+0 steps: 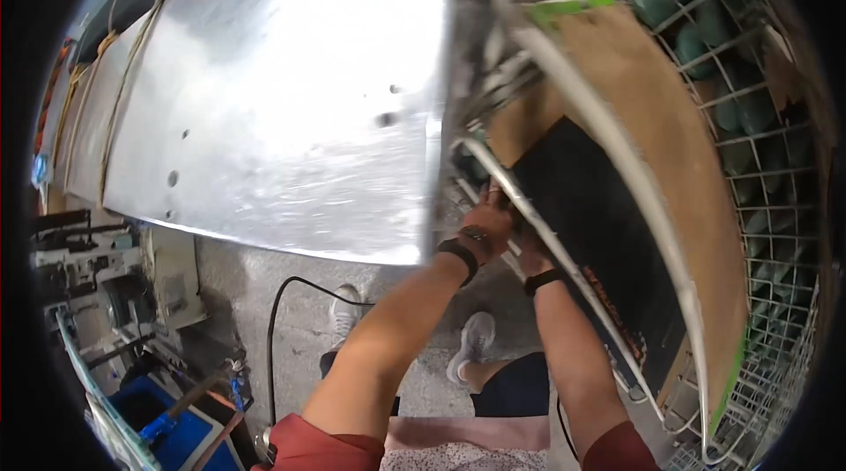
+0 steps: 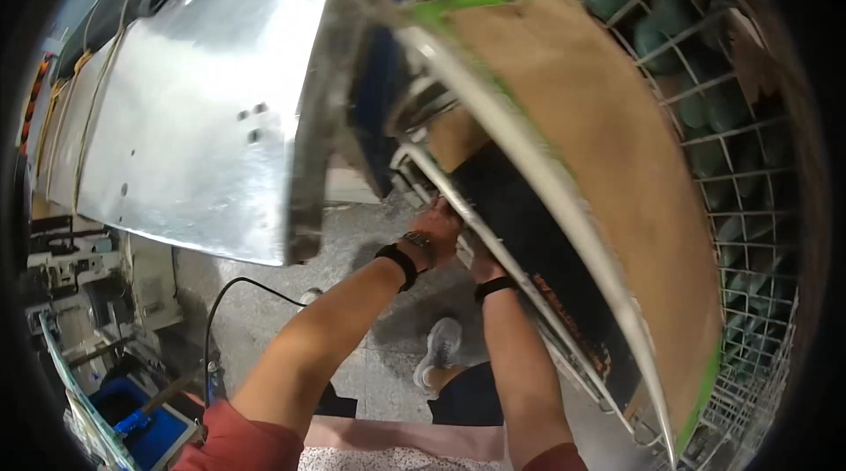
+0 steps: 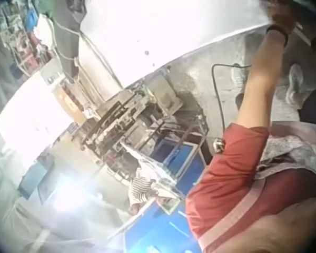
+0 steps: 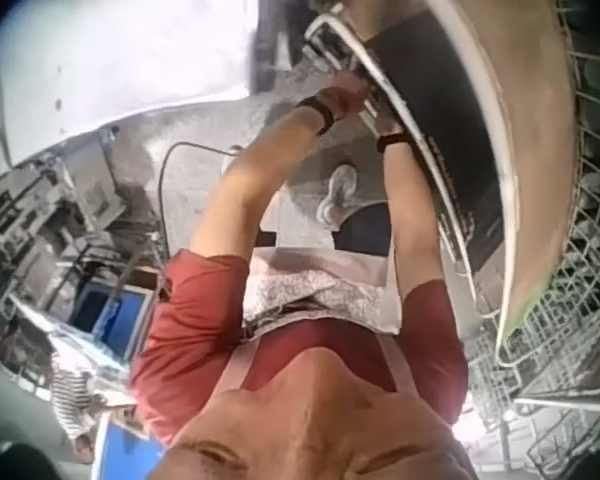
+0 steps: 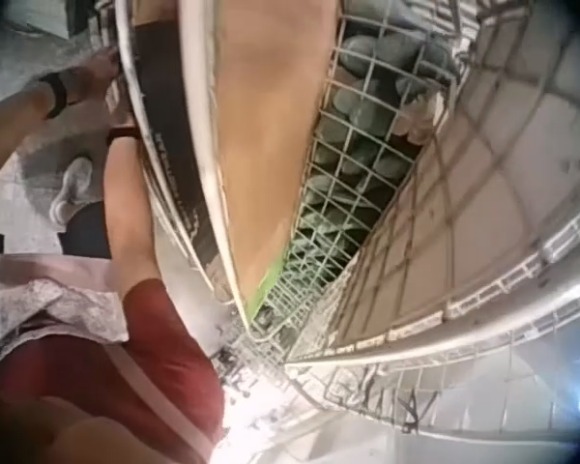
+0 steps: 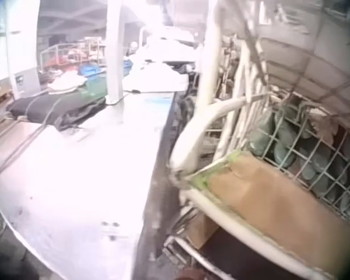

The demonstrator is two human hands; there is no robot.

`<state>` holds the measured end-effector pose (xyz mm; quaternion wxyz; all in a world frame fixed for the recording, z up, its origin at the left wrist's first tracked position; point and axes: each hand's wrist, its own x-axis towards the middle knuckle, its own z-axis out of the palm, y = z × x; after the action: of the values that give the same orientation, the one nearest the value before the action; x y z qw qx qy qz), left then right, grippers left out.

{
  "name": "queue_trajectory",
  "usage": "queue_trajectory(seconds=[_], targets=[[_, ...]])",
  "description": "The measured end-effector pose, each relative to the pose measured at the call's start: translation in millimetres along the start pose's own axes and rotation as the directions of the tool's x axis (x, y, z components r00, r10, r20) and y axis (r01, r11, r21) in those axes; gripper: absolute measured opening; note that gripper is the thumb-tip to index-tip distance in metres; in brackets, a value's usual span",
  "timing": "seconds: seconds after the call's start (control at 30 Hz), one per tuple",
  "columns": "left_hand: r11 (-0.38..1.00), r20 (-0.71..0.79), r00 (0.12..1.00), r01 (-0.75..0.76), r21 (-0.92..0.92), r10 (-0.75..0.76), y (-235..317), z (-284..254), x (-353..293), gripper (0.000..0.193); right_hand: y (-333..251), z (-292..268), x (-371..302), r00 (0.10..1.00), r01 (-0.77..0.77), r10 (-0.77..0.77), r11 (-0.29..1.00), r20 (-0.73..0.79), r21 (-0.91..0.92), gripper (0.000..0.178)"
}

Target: Manufacturing shoes by handling shoe lasts, assembling components, and using an industrial finishing machine.

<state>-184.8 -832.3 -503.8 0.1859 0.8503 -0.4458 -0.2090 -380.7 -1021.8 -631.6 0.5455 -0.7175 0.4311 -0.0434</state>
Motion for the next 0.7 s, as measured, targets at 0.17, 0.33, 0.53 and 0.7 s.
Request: queue_trajectory(seconds=[0.17,0.33,0.53,0.7], targets=[[0.959,0.324,0.939,0.191,-0.207,-0.117,-14.3,-63.6,-93.8,0.059,-97.3,79.8,-15.1,0.873,0.074,-0.155,0.979,0.462,0.190,0.057],[0.666,-0.096,0.797,0.424,-0.613,-0.596,8.2,-126.7,-345.3,0.057,-125.3,96.4,-152.3,0.944,-0.083,0.154,0.967,0.292,-0.243,0.046],[0.126,-0.087,0.094,0.843,-0.523,-0.992,38.4,-237.6,-686.1,0.057,-262.4,180.4,-338.4,0.685,0.077,0.173,0.949,0.708,-0.306,0.048],[-0.005,-0.495,-0.282,0.873,-0.488,-0.822,-7.2,-334.6,-892.3,0.068,-440.9,327.9,-450.5,0.400,0.585,-0.079,0.789,0.913,-0.188,0.051]])
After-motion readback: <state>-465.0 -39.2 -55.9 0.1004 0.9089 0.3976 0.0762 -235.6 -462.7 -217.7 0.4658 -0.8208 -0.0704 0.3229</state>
